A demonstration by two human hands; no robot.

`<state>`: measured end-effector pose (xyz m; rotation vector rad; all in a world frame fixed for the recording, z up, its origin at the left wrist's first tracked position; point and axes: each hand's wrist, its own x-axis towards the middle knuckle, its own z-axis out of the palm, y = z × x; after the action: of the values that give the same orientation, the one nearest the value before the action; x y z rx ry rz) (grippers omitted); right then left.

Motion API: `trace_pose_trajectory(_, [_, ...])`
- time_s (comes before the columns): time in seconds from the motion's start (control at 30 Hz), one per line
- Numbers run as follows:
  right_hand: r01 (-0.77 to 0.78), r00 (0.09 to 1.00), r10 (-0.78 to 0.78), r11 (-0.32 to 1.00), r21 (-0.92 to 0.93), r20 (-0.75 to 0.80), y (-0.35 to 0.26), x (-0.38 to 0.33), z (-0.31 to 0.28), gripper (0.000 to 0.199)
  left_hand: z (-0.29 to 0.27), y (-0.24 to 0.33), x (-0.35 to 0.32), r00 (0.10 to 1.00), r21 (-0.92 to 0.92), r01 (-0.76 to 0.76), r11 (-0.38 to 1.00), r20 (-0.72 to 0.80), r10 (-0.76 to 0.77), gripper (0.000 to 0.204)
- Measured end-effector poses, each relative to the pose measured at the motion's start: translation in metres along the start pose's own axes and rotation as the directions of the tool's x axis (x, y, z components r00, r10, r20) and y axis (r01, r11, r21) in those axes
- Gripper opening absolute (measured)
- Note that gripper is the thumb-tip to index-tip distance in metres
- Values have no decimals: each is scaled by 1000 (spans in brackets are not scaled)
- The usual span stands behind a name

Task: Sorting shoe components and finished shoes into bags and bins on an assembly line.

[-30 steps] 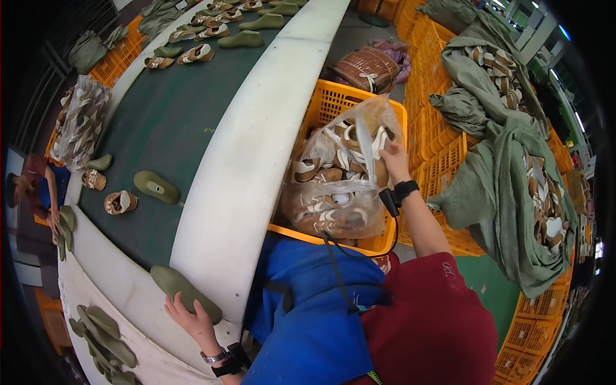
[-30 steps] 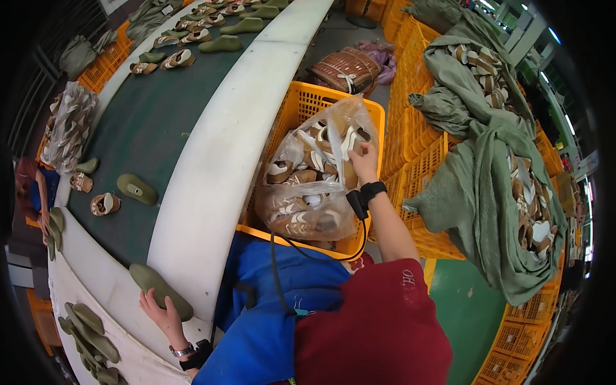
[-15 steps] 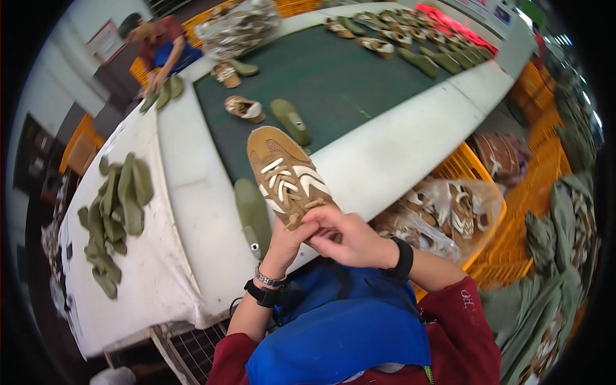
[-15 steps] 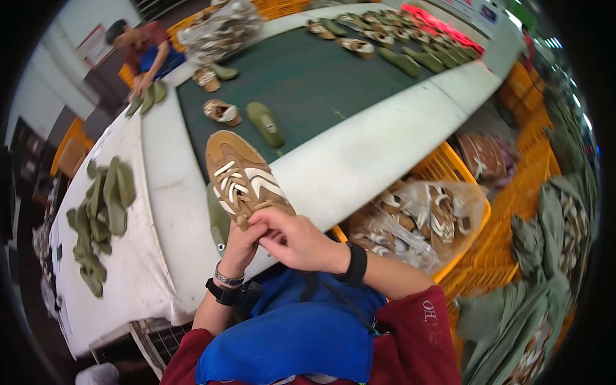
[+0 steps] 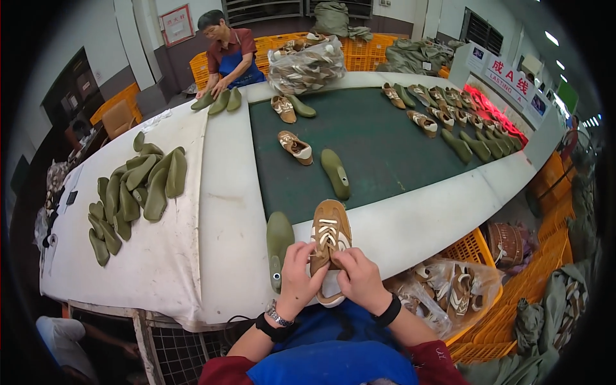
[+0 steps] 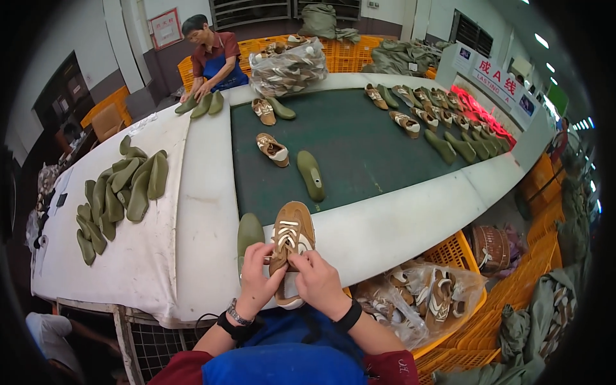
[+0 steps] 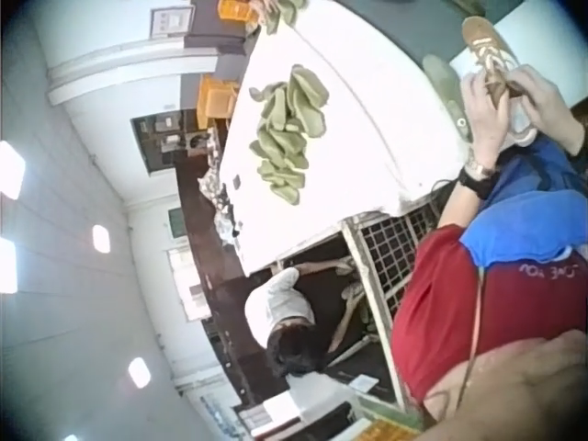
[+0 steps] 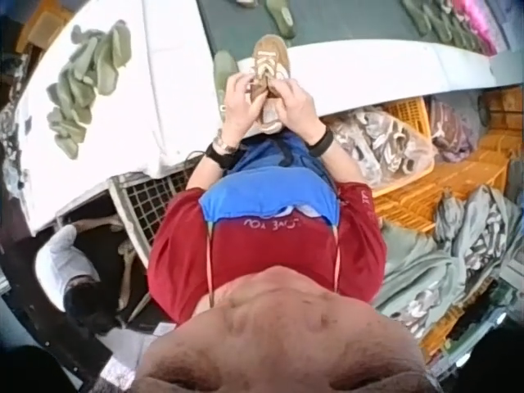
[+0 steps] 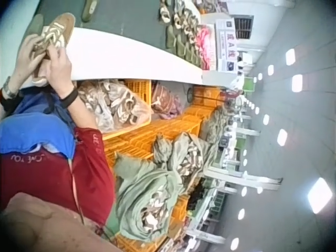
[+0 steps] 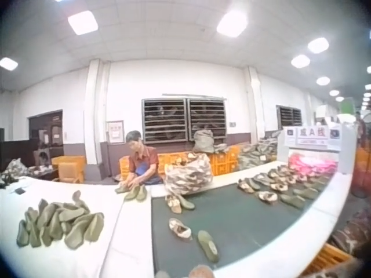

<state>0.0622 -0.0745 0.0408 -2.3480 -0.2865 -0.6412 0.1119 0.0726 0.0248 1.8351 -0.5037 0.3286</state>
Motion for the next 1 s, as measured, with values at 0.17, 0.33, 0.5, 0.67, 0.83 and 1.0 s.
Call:
trace_pose_trajectory(0.17, [-30,999,29,999,20,27,-7,6,4,34,-7,1,6,955,245,-295,924,44,293,23])
trace_pose_trajectory(0.33, [-57,997,54,995,87,47,-12,9,3,35,-12,8,6,951,253,-307,917,49,305,23])
trace_pose_trajectory(0.5, [-102,978,57,969,224,200,0,15,5,34,-14,5,7,928,296,-368,881,63,366,28])
trace_pose_trajectory(0.67, [-40,968,-41,949,313,247,-1,18,6,26,-19,-7,24,995,23,-45,999,-86,46,31])
trace_pose_trajectory(0.83, [-9,989,-42,942,334,144,1,19,11,23,-22,-12,22,995,-90,46,995,-87,-53,31])
trace_pose_trajectory(1.0, [-74,995,98,909,410,-37,-1,18,9,31,-26,9,20,955,241,-258,936,210,209,25])
